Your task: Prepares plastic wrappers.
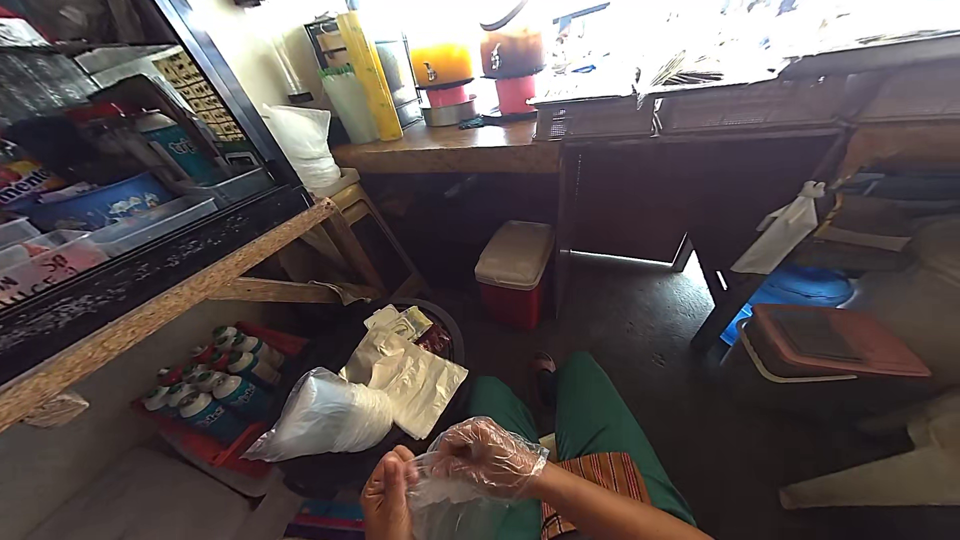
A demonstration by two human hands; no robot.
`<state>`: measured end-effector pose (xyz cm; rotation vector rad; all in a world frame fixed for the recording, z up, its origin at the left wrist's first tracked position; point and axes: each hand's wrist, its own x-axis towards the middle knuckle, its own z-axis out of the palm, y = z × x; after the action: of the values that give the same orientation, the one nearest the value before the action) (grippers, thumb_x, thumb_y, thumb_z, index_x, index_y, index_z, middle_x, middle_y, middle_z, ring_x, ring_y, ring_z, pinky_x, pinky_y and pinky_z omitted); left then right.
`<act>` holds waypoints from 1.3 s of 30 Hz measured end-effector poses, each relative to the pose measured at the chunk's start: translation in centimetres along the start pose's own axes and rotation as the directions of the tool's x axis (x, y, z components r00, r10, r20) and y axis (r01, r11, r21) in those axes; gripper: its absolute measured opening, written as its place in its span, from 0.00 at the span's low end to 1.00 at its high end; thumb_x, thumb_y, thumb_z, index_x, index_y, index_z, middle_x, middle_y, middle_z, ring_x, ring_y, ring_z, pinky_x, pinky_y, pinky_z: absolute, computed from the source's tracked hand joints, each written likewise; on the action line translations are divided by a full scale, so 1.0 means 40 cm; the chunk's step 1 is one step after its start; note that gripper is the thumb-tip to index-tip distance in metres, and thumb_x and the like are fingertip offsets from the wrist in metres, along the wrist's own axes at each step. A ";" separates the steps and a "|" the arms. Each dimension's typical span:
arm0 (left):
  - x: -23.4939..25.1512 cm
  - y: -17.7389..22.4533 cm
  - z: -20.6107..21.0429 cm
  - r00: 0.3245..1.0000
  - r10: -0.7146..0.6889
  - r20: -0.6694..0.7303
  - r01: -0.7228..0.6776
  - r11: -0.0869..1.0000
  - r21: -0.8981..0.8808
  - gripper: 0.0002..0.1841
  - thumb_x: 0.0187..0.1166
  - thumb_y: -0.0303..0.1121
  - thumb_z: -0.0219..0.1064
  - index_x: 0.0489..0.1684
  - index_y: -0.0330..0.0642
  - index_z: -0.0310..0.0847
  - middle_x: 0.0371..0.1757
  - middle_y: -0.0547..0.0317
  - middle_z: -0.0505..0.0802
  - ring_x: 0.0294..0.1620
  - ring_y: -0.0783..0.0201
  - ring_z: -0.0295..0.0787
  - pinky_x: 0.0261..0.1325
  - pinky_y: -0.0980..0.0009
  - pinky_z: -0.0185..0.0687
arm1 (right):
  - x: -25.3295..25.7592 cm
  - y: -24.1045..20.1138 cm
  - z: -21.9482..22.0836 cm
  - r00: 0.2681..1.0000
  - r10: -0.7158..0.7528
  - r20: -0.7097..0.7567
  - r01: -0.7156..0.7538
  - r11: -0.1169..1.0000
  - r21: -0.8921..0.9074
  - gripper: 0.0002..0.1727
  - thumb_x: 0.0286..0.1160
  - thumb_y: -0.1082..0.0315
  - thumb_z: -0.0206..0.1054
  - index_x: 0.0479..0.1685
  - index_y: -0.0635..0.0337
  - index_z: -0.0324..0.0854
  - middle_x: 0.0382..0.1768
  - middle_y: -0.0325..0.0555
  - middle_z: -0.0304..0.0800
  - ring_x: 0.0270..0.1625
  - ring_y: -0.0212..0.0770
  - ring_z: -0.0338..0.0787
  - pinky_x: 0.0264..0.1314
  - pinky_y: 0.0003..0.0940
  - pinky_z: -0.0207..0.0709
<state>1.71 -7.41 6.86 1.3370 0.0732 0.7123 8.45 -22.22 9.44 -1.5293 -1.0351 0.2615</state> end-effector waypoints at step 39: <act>0.218 0.015 -0.342 0.973 -0.049 -0.226 0.082 0.987 0.137 0.09 0.89 0.27 0.51 0.50 0.41 0.78 0.39 0.74 0.90 0.37 0.85 0.83 0.43 0.84 0.80 | 0.490 0.118 0.072 0.939 0.311 0.146 -0.343 0.854 0.392 0.12 0.90 0.68 0.49 0.46 0.60 0.79 0.28 0.32 0.85 0.32 0.26 0.85 0.41 0.25 0.84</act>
<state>2.31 8.83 6.80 1.3827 0.3539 0.8101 19.94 -5.61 11.98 -1.3036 -0.7113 0.7398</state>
